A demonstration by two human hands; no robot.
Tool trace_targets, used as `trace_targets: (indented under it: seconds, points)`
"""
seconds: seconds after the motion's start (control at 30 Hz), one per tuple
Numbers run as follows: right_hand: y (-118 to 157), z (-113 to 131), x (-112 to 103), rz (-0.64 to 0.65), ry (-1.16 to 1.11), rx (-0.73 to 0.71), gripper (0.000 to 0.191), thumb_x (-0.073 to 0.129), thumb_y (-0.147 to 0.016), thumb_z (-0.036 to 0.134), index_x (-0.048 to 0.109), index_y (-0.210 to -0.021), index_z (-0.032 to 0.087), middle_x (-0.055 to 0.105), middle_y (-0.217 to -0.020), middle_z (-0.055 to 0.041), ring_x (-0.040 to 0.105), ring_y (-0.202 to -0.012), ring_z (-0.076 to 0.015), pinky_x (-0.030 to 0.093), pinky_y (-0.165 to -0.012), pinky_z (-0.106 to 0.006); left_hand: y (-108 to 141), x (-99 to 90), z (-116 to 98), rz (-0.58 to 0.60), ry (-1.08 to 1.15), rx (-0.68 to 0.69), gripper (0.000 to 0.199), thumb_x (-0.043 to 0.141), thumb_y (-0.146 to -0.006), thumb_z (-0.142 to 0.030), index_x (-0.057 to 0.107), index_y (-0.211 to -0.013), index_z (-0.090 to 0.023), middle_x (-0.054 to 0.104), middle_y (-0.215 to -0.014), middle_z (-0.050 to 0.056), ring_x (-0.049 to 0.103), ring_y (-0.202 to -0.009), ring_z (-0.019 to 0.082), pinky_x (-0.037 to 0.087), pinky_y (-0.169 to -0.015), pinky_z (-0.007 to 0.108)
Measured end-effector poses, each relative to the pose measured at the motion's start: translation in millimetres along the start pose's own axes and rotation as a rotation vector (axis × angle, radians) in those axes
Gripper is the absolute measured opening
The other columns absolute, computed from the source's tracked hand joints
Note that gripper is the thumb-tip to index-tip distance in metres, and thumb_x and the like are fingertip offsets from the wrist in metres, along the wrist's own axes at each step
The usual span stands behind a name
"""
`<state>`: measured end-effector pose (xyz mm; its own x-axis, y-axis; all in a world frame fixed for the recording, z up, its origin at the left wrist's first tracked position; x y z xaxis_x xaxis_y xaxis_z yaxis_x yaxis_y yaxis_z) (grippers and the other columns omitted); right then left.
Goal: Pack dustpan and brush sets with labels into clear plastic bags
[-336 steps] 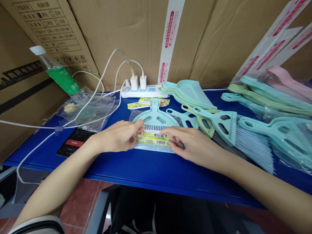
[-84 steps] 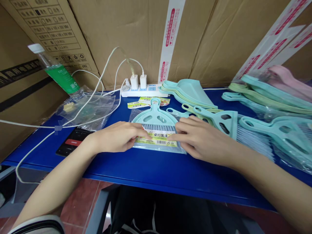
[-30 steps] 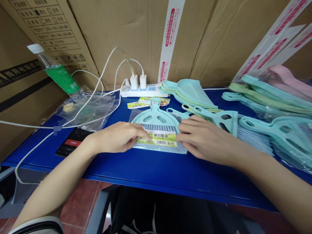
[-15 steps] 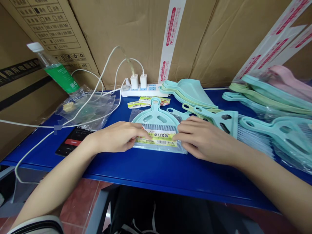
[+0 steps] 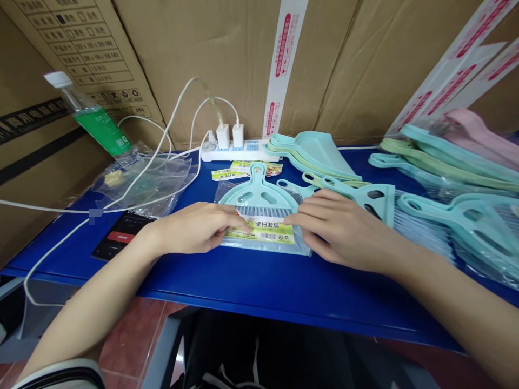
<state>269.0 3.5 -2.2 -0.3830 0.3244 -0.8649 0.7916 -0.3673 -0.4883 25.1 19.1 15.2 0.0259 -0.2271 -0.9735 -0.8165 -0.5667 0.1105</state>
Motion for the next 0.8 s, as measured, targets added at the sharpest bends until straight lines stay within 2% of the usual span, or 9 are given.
trace_targets:
  seconds: [0.1, 0.2, 0.37, 0.57, 0.73, 0.8]
  points:
    - [-0.4, 1.6, -0.4, -0.021, 0.014, -0.005, 0.031, 0.04, -0.095, 0.008, 0.069, -0.086, 0.019, 0.065, -0.07, -0.0028, 0.054, -0.067, -0.0176, 0.042, -0.072, -0.032, -0.3, 0.0, 0.4, -0.008, -0.007, 0.006, 0.054, 0.048, -0.083, 0.001, 0.067, -0.124, -0.028, 0.071, -0.119, 0.003, 0.069, -0.094, 0.016, 0.047, -0.072, 0.024]
    - [-0.7, 4.1, 1.4, 0.011, 0.008, -0.028, 0.032, 0.04, -0.095, 0.007, 0.07, -0.088, 0.018, 0.065, -0.069, -0.0026, 0.053, -0.066, -0.0174, 0.041, -0.071, -0.031, -0.8, -0.1, 0.1, -0.012, -0.008, 0.012, 0.054, 0.049, -0.083, 0.002, 0.067, -0.124, -0.028, 0.072, -0.118, 0.003, 0.069, -0.092, 0.016, 0.046, -0.072, 0.024]
    - [0.1, 5.5, 6.9, 0.093, -0.007, -0.044, 0.032, 0.042, -0.093, 0.006, 0.072, -0.097, 0.017, 0.066, -0.072, -0.0029, 0.054, -0.068, -0.018, 0.04, -0.072, -0.031, -0.6, -0.1, -1.3, -0.015, 0.005, 0.016, 0.054, 0.05, -0.082, 0.003, 0.068, -0.123, -0.027, 0.072, -0.109, 0.001, 0.066, -0.078, 0.012, 0.043, -0.067, 0.022]
    - [-0.8, 9.5, 6.1, 0.07, 0.028, -0.07, 0.033, 0.041, -0.094, 0.005, 0.072, -0.103, 0.015, 0.064, -0.073, -0.0033, 0.053, -0.07, -0.0182, 0.039, -0.07, -0.031, -0.5, -1.0, -1.2, -0.012, 0.015, 0.015, 0.054, 0.049, -0.082, 0.003, 0.067, -0.123, -0.026, 0.071, -0.103, 0.001, 0.061, -0.07, 0.01, 0.041, -0.063, 0.021]
    - [-2.9, 15.1, 4.6, 0.016, 0.046, -0.104, 0.031, 0.042, -0.095, 0.006, 0.072, -0.1, 0.013, 0.066, -0.074, -0.0044, 0.052, -0.072, -0.019, 0.038, -0.069, -0.031, -0.7, -0.9, -1.6, -0.022, 0.009, 0.017, 0.053, 0.049, -0.081, 0.003, 0.068, -0.121, -0.026, 0.071, -0.105, 0.001, 0.061, -0.069, 0.01, 0.041, -0.063, 0.021]
    - [-2.7, 15.0, 6.8, 0.03, 0.039, -0.093, 0.031, 0.042, -0.095, 0.007, 0.072, -0.102, 0.013, 0.067, -0.075, -0.0046, 0.052, -0.073, -0.0192, 0.038, -0.07, -0.032, -0.9, -0.9, -1.6, -0.021, 0.012, 0.016, 0.054, 0.049, -0.081, 0.003, 0.068, -0.122, -0.026, 0.071, -0.106, 0.001, 0.062, -0.071, 0.01, 0.042, -0.064, 0.021]
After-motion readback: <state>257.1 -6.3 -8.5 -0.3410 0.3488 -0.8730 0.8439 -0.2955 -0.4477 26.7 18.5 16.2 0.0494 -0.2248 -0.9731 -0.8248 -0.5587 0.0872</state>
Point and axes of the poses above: each hand's wrist, its own y-axis away from the middle knuckle, its own x-axis out of the palm, z = x × y, the point moved 2 cm from there along -y, towards the middle knuckle
